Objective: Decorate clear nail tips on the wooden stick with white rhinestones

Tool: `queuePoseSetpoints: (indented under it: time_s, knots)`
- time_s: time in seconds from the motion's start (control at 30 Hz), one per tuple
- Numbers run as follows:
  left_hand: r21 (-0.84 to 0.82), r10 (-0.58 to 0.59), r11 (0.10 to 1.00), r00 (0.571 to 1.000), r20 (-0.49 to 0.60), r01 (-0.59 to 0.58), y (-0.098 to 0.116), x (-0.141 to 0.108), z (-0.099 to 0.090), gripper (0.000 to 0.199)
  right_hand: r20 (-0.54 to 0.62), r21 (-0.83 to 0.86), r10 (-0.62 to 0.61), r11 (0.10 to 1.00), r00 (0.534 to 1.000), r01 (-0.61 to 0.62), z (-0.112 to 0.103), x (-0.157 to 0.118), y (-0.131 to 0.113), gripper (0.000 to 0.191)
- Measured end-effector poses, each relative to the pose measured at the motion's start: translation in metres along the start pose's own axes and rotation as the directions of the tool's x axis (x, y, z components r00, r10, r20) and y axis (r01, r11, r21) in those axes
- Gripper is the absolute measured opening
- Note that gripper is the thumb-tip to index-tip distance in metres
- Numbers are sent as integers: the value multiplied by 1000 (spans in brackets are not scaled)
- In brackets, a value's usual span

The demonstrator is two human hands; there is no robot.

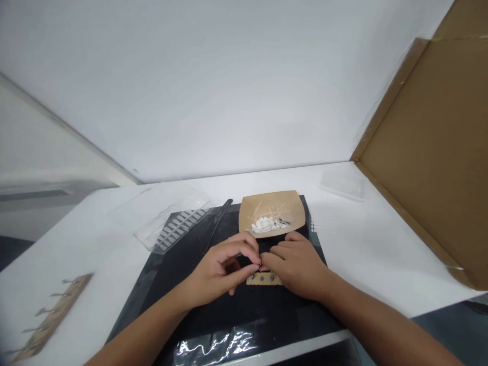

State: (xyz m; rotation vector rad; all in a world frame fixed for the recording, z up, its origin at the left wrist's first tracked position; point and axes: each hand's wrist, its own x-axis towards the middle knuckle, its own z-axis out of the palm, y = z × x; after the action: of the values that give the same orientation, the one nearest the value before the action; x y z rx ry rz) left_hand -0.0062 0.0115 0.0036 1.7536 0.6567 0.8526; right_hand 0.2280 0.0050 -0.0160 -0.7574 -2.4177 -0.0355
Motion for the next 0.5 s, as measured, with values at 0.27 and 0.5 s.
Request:
queuePoseSetpoints:
  time_s: [0.27,0.5]
  knots:
    - [359,301,894,953,-39,-268,5,0,2,15,9,19,33,999,999,-34,-5,2,0,33]
    - [509,458,764,889,5,-396,4,4,4,25,46,183,97,978,994,-104,-4,-2,4,24]
